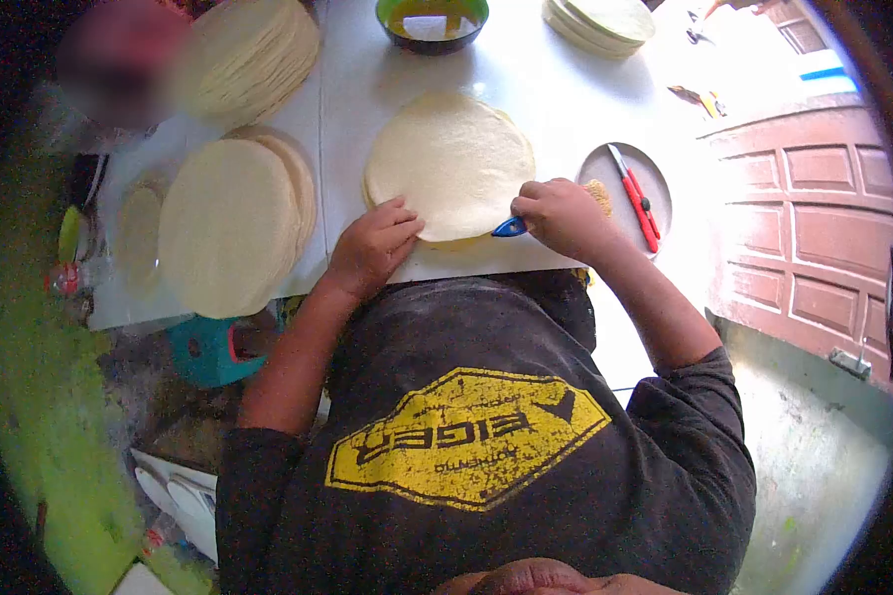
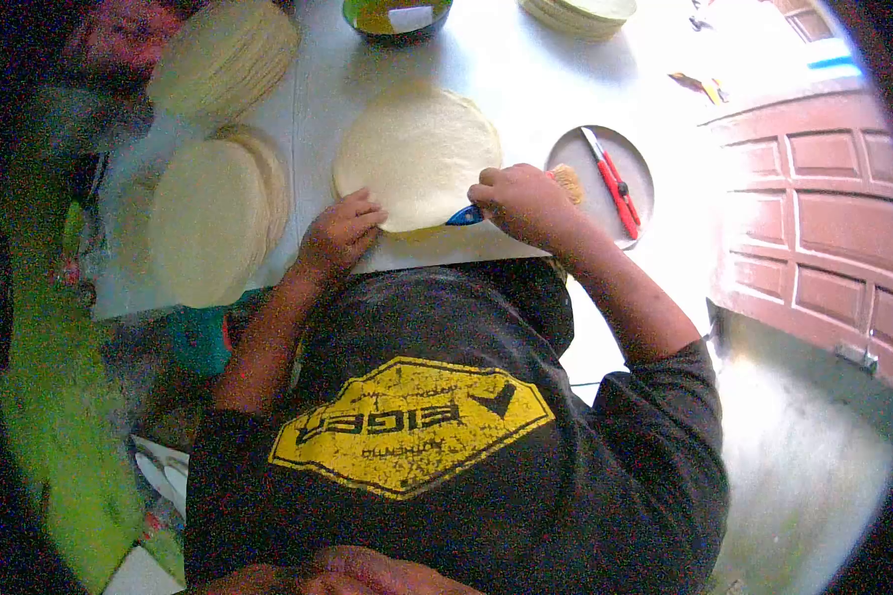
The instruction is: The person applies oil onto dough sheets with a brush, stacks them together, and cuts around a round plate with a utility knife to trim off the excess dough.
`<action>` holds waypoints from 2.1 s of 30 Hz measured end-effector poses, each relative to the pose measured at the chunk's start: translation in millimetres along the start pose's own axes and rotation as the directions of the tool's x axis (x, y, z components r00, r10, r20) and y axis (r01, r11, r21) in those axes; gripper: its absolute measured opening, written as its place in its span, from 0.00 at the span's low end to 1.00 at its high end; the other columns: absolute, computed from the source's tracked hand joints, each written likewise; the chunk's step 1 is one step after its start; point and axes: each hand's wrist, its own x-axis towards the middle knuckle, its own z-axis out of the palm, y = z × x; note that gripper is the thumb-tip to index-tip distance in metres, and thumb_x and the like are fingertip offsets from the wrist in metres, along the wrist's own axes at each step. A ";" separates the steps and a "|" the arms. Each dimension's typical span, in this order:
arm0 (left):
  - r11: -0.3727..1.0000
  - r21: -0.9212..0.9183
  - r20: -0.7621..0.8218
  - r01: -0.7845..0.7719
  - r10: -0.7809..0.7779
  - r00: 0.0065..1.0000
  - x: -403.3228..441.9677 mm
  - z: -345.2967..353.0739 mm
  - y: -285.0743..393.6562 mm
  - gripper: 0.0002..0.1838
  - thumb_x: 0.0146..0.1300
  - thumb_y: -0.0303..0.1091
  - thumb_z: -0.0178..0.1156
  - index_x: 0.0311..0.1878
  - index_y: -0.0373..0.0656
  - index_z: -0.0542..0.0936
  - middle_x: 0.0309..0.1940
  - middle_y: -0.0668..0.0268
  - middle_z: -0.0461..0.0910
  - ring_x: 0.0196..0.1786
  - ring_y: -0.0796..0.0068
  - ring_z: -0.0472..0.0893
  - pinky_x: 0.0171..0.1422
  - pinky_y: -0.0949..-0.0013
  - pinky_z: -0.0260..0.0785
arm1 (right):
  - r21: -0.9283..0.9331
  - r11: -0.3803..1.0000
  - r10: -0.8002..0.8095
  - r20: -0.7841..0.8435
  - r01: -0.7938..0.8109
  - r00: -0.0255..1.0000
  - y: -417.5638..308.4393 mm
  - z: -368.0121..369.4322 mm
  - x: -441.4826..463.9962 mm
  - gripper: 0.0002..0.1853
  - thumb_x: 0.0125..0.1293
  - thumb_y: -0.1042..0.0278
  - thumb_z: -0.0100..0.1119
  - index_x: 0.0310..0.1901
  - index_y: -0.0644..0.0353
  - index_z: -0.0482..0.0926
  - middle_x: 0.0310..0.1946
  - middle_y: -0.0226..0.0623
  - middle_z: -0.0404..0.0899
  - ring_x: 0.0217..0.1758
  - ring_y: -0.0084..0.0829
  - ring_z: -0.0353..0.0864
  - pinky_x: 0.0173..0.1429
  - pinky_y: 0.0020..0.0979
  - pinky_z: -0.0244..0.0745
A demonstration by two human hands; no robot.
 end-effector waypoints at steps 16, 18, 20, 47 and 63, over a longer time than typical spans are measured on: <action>0.981 0.193 0.083 0.002 -0.018 0.996 -22.6 -12.3 13.9 0.20 0.56 0.40 0.66 0.53 0.48 0.81 0.56 0.61 0.78 0.65 0.54 0.72 0.71 0.46 0.58 | 0.054 0.990 0.135 -0.569 -0.127 0.811 -36.8 -30.6 112.6 0.11 0.54 0.63 0.66 0.38 0.56 0.79 0.40 0.43 0.77 0.46 0.47 0.78 0.48 0.46 0.74; 0.975 0.222 0.086 0.008 -0.028 0.996 -26.7 -19.4 16.7 0.20 0.56 0.40 0.66 0.53 0.48 0.81 0.56 0.61 0.78 0.65 0.54 0.72 0.71 0.48 0.59 | 0.175 0.934 0.357 -0.379 -0.313 0.854 -51.6 -18.4 130.1 0.11 0.56 0.60 0.64 0.36 0.57 0.79 0.38 0.44 0.76 0.43 0.49 0.79 0.45 0.47 0.75; 0.990 0.121 0.231 0.077 -0.103 0.968 -37.8 -33.0 20.5 0.20 0.56 0.40 0.67 0.52 0.45 0.81 0.55 0.61 0.79 0.63 0.56 0.73 0.70 0.52 0.60 | 0.220 0.944 0.304 -0.285 -0.247 0.909 -74.7 5.9 131.4 0.10 0.59 0.61 0.61 0.35 0.57 0.79 0.36 0.45 0.75 0.39 0.50 0.80 0.42 0.48 0.76; 0.899 0.373 -0.137 0.227 -0.189 0.972 -125.0 -177.0 7.5 0.17 0.51 0.39 0.70 0.45 0.47 0.83 0.46 0.66 0.80 0.56 0.62 0.76 0.63 0.58 0.66 | 0.307 0.907 -0.197 -0.298 0.289 0.934 -137.4 -35.9 175.2 0.10 0.59 0.66 0.62 0.42 0.56 0.81 0.42 0.42 0.79 0.47 0.46 0.79 0.48 0.42 0.78; 0.795 0.589 0.055 0.145 -0.219 0.974 -115.5 -186.5 0.8 0.09 0.56 0.37 0.60 0.40 0.48 0.81 0.43 0.68 0.80 0.51 0.64 0.78 0.56 0.60 0.71 | 0.232 0.796 -0.591 0.104 0.558 0.800 -191.0 -47.3 226.7 0.16 0.56 0.59 0.66 0.43 0.58 0.79 0.41 0.41 0.76 0.46 0.45 0.80 0.50 0.44 0.76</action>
